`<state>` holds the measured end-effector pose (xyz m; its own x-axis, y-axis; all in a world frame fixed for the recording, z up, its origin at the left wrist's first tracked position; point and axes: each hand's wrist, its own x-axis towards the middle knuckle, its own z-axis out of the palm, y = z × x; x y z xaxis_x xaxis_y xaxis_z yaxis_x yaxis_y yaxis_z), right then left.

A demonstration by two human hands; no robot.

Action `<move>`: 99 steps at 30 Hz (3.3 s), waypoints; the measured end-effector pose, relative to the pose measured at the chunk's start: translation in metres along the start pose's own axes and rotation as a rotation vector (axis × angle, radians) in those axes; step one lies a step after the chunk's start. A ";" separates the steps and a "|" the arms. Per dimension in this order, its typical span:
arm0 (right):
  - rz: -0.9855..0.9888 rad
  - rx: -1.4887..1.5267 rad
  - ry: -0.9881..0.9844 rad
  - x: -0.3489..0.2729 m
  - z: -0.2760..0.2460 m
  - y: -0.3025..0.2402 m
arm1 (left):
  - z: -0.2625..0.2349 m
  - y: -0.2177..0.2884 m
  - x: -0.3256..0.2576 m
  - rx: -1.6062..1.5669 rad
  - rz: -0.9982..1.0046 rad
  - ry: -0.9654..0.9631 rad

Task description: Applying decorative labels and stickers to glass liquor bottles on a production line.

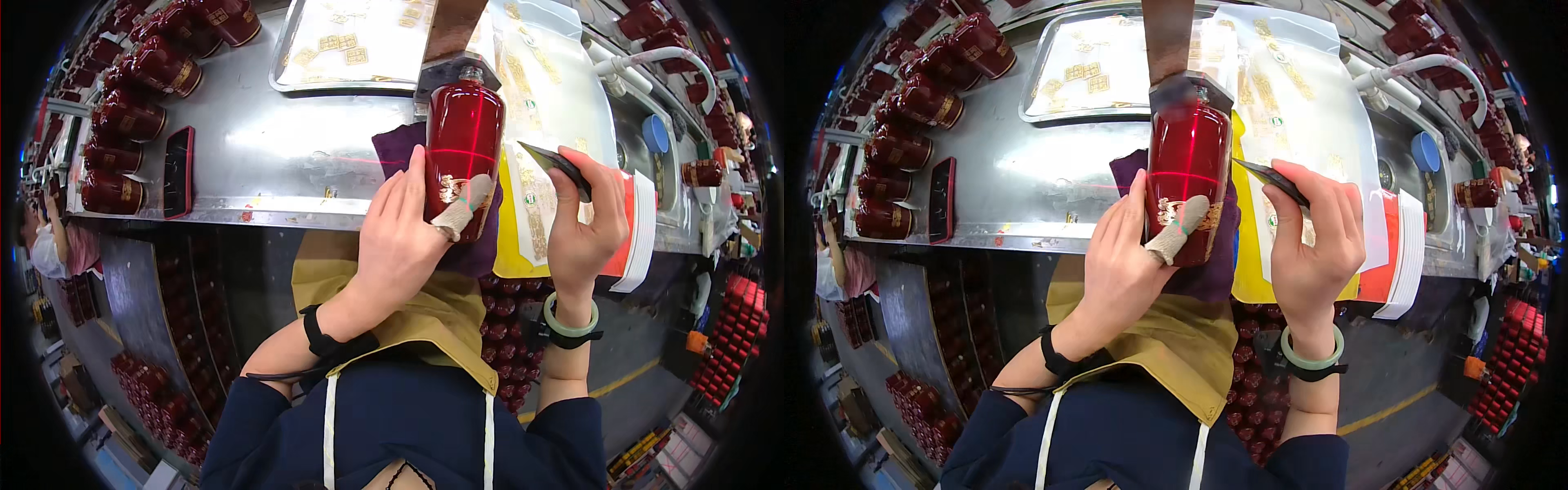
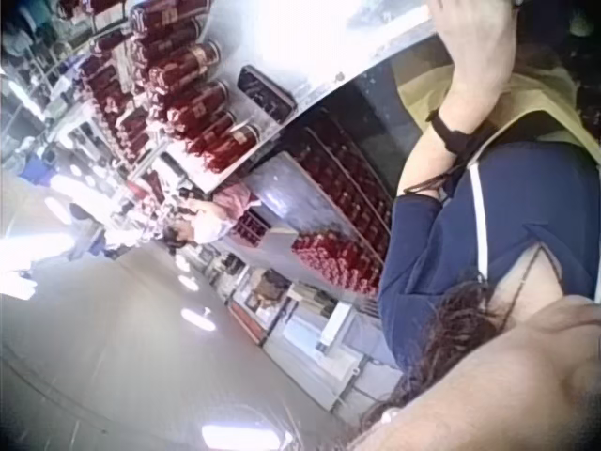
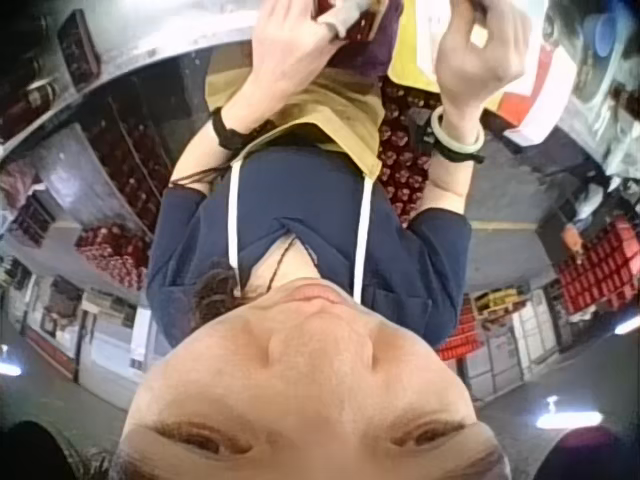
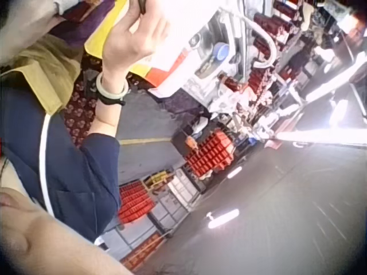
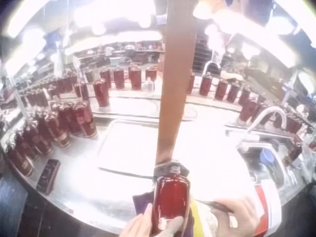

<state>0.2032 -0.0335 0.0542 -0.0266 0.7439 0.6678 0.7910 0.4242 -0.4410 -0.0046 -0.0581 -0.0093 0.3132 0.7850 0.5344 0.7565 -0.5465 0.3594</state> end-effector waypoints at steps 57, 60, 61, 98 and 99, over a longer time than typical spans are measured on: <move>0.144 0.196 -0.178 -0.080 0.034 -0.025 | -0.015 -0.049 0.030 -1.474 -0.773 -0.327; 0.139 0.171 -0.169 -0.080 0.034 -0.027 | -0.011 -0.051 0.027 -1.471 -0.795 -0.330; 0.117 0.163 -0.149 -0.078 0.034 -0.027 | -0.012 -0.051 0.027 -1.474 -0.792 -0.333; 0.145 0.189 -0.155 -0.077 0.037 -0.034 | -0.020 0.010 0.022 -1.253 -0.719 0.151; 0.144 0.187 -0.155 -0.077 0.038 -0.034 | -0.019 0.009 0.021 -1.254 -0.719 0.151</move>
<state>0.1552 -0.0860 -0.0047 -0.0266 0.8677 0.4964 0.6672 0.3852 -0.6376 -0.0015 -0.0517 0.0197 -0.0318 0.9995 -0.0005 -0.2927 -0.0089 0.9562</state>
